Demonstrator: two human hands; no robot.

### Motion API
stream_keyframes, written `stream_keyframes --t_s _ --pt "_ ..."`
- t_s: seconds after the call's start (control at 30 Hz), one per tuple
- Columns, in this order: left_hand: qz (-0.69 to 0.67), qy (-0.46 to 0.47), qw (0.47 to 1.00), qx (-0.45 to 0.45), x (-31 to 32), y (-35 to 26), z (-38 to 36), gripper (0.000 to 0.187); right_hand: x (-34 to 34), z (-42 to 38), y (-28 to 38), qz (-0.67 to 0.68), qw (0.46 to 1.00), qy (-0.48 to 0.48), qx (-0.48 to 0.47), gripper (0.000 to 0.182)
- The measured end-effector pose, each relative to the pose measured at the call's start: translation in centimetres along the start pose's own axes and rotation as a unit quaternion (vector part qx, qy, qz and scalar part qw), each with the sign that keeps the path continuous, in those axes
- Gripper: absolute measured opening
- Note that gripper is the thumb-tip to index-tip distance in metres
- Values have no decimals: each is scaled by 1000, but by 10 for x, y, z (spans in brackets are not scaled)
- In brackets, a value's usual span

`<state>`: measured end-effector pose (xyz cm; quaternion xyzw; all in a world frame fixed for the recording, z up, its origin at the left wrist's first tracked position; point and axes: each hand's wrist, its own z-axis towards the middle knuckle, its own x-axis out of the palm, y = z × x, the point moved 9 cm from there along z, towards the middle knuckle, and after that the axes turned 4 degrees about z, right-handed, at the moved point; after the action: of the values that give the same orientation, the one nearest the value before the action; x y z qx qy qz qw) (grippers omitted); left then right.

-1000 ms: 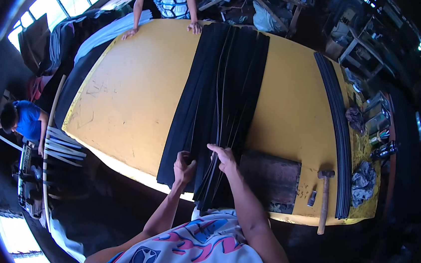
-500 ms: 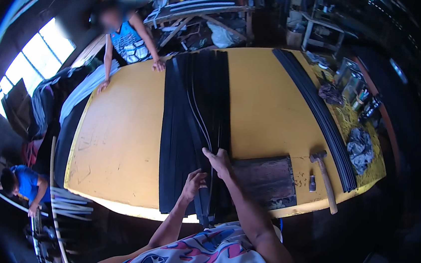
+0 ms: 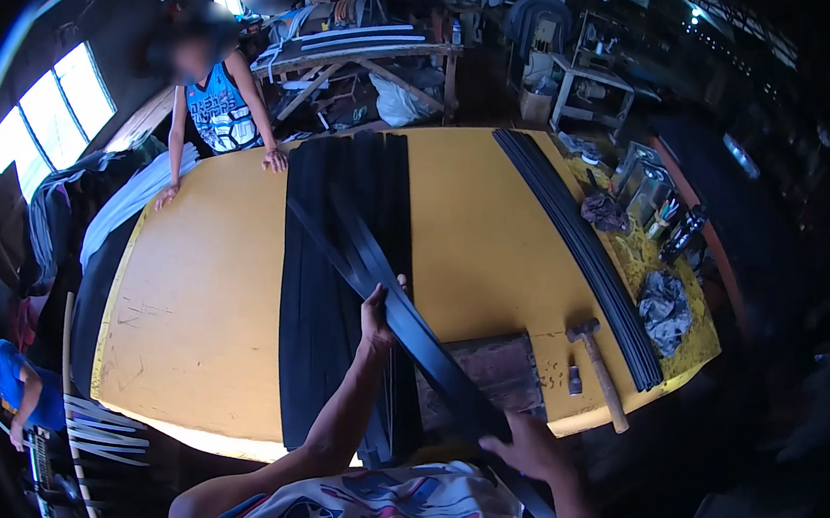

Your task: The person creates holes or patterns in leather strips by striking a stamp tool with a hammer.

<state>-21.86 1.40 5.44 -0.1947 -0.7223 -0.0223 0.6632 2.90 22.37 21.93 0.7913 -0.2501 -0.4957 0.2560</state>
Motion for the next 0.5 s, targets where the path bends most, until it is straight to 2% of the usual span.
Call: stream_keyframes --t_s 0.03,0.07,0.1,0.13,0.17,0.2,0.27,0.33,0.37,0.4,0.43,0.47,0.5 --pt "-18 0 1000 13 -7 3 8 47 1 -22 -24 -32 999 15 34 61" --pt "-37 -1 999 26 -14 7 16 46 -9 -46 -26 -103 987 -69 -105 62" --pt "5 -21 998 56 -8 3 11 46 -14 -69 -55 -22 998 -21 62 59" --pt "1 -9 998 61 4 0 7 46 -18 -92 -75 111 987 -21 116 53" --pt "1 22 998 59 12 -3 8 46 -18 -114 -129 47 987 -25 154 47" --pt "0 54 997 58 17 -5 11 47 -22 -137 -146 62 978 -19 199 46" --pt "2 4 997 81 8 -10 23 48 -21 -178 -189 73 968 -28 240 47" --pt "-13 56 995 81 19 -11 29 49 -16 -205 -202 45 943 8 330 56" --pt "-21 60 995 73 27 -9 28 49 -1 -222 -245 9 950 -9 311 67" --pt "-29 64 996 64 38 -6 25 50 27 -244 -279 161 895 43 413 76" --pt "-8 67 994 86 47 -7 28 51 36 -250 -290 147 879 90 444 80" --pt "14 -5 995 102 57 -3 26 49 44 -259 -296 135 858 140 475 85" --pt "89 -28 989 113 69 -1 28 46 47 -254 -301 97 902 105 407 89"
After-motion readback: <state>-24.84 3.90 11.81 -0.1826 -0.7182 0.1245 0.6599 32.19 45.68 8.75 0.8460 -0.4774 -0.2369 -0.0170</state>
